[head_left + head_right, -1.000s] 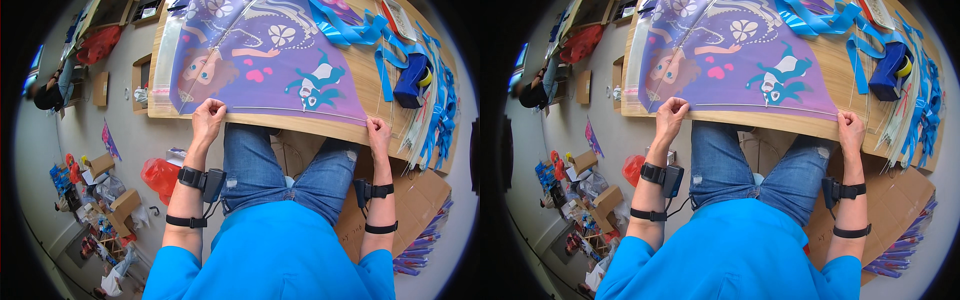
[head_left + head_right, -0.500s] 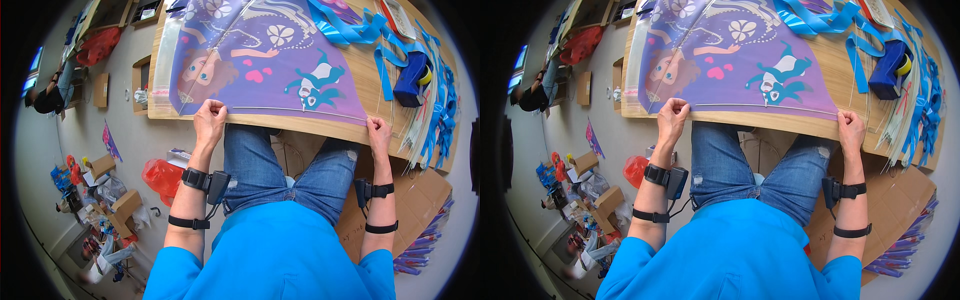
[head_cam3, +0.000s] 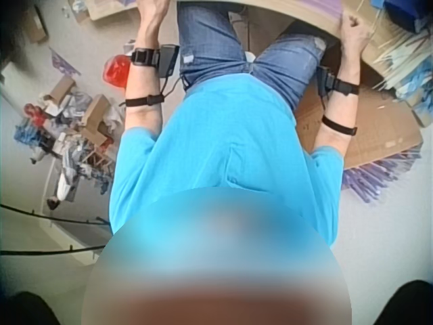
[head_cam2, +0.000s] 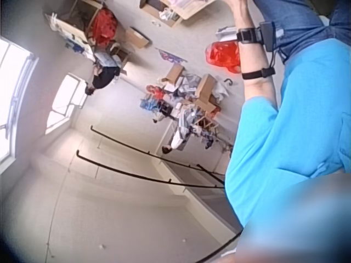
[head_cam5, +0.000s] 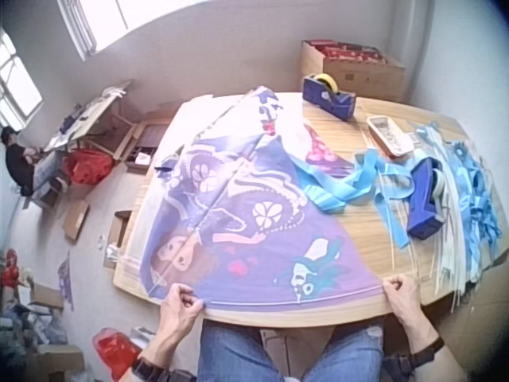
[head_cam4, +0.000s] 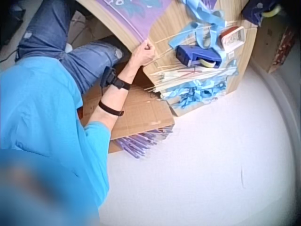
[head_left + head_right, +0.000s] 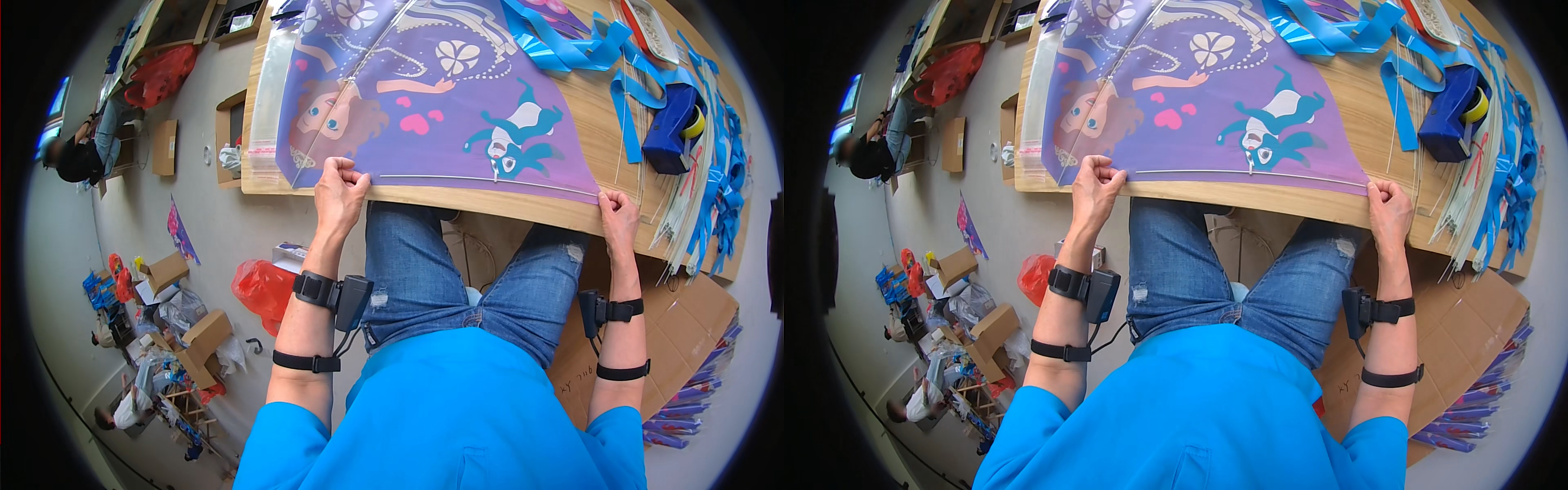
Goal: Assembling a toy kite by attaching supporting rods and ribbons.
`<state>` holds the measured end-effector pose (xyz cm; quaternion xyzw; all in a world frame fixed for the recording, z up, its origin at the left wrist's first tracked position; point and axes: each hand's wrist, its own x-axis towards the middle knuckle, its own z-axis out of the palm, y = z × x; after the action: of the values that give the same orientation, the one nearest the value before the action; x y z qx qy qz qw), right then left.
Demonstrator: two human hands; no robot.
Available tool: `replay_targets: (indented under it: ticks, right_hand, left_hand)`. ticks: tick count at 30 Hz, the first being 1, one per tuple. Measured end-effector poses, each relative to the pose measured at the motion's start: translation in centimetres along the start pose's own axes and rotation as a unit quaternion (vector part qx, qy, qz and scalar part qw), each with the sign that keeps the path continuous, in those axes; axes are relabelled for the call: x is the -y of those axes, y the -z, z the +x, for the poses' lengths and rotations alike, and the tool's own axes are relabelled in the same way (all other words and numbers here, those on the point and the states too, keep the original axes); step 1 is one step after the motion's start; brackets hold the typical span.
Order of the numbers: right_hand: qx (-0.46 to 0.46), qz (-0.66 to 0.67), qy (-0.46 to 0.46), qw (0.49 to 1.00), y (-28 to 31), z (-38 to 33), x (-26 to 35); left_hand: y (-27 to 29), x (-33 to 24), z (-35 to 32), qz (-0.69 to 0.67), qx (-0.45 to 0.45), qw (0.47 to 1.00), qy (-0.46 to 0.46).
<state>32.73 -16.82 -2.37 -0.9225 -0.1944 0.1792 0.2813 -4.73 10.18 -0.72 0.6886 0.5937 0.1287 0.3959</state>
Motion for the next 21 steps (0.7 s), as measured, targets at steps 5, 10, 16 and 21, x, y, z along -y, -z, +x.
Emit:
replay_targets:
  ticks: [5,10,16,21]
  right_hand:
    - [-0.009,-0.032,0.019,0.999,0.0,0.1,-0.4]
    - [-0.012,-0.034,0.005,0.999,-0.3,-0.2,0.4]
    - [-0.008,-0.013,-0.009,1.0,-0.2,-0.2,0.6]
    - [-0.007,-0.003,-0.006,1.0,0.0,-0.1,0.3]
  left_hand:
    - [0.0,-1.0,-0.2,0.054,0.003,0.999,0.0]
    - [0.2,-1.2,-0.3,0.06,-0.007,0.998,-0.013]
    - [0.0,-1.3,-0.3,0.071,-0.006,0.997,-0.017]
    - [-0.3,-1.8,-0.4,0.073,-0.002,0.997,-0.018]
